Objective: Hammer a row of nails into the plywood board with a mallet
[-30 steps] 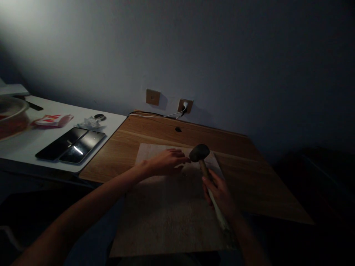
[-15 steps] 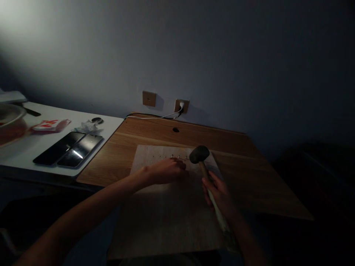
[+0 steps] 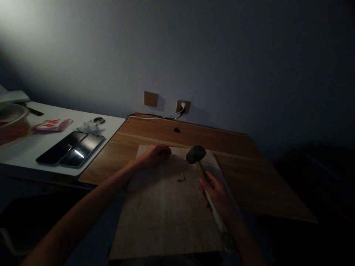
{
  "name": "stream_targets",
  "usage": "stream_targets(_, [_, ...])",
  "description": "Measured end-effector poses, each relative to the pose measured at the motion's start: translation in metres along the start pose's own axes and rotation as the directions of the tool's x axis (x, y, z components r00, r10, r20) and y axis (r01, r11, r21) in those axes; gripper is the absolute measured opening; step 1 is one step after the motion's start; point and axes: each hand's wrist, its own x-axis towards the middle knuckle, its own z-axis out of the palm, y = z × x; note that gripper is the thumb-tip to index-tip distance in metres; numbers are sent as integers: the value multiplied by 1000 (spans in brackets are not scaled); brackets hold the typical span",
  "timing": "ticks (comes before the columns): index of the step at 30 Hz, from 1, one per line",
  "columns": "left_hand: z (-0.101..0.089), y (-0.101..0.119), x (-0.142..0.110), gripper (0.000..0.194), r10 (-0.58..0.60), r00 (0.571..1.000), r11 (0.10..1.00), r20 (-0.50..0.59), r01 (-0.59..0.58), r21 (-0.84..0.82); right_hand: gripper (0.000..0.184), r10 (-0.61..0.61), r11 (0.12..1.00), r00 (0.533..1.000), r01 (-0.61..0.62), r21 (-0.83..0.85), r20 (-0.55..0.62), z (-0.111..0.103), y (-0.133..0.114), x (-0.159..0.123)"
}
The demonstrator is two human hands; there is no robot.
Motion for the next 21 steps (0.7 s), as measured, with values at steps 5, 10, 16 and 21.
stream_targets(5, [1, 2, -1, 15, -7, 1000, 1000, -26, 8, 27, 30, -27, 1000, 999, 28, -4, 34, 4, -1, 1])
stream_targets(10, [-1, 3, -6, 13, -3, 1000, 1000, 2, 3, 0, 32, -32, 999, 998, 33, -15, 52, 7, -1, 3])
stream_targets(16, [-3, 8, -6, 14, 15, 1000, 1000, 25, -15, 4, 31, -62, 998, 995, 62, -4, 84, 18, -11, 4])
stream_targets(21, [-4, 8, -6, 20, -9, 1000, 1000, 27, 9, -5, 29, -98, 995, 985, 99, 3, 142, 35, -18, 11])
